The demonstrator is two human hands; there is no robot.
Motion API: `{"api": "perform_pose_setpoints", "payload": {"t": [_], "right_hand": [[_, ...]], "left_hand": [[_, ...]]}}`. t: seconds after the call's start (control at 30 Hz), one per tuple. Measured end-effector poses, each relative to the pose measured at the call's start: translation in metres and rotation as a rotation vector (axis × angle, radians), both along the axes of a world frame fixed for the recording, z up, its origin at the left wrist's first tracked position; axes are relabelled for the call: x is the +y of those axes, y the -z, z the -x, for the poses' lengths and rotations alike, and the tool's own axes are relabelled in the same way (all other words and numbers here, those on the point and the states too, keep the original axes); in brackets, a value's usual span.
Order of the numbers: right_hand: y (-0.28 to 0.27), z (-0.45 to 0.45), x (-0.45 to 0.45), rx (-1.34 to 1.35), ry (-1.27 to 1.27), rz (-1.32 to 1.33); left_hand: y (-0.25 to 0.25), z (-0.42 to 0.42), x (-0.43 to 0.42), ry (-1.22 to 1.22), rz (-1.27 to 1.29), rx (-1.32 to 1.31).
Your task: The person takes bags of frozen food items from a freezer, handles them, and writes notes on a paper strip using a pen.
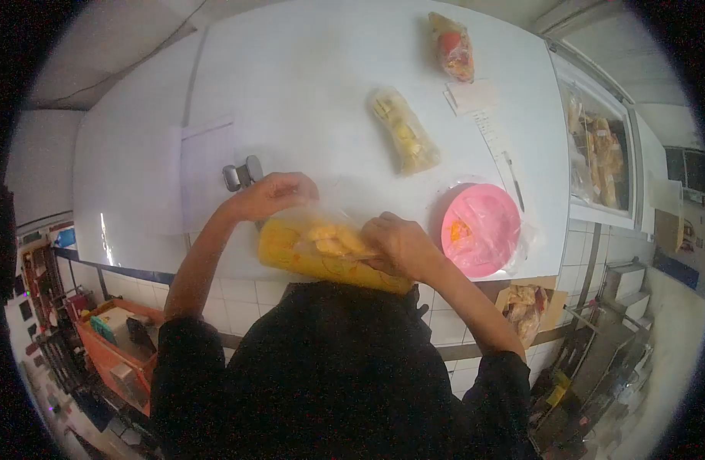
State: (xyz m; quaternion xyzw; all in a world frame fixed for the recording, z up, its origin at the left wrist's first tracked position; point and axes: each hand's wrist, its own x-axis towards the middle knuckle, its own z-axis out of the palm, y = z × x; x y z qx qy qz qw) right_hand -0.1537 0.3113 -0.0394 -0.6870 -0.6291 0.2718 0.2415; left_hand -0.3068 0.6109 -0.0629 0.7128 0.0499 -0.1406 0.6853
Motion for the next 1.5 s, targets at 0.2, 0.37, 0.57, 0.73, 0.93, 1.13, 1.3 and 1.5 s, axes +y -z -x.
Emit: {"api": "perform_pose_setpoints", "payload": {"t": [0.2,0.37,0.57,0.73,0.93,1.13,1.3,1.5], "right_hand": [[0.003,0.001,-0.001,-0.035,0.044,-0.037],[0.000,0.001,-0.001,0.012,0.026,-0.035],[0.006,0.003,-0.009,-0.021,0.083,-0.080],[0.008,0.004,-0.015,0.049,0.119,-0.049],[0.014,-0.013,-0.007,0.420,0.270,0.100],[0.042,-0.016,0.007,0.354,-0.042,0.290],[0.031,0.004,-0.004,0.312,0.026,0.185],[0.003,0.018,-0.012,0.140,0.107,0.108]], "left_hand": [[-0.031,-0.011,-0.008,0.059,-0.010,0.318],[-0.017,-0.034,-0.033,0.137,-0.580,-0.384],[-0.021,-0.053,-0.054,0.753,-0.516,0.172],[-0.016,-0.023,-0.066,0.615,-0.614,-0.042],[-0.011,-0.006,-0.072,0.519,-0.713,-0.221],[-0.017,0.003,-0.078,0.484,-0.778,-0.304],[-0.034,0.019,-0.095,0.454,-0.925,-0.364],[-0.046,0.027,-0.107,0.431,-1.136,-0.427]]}}
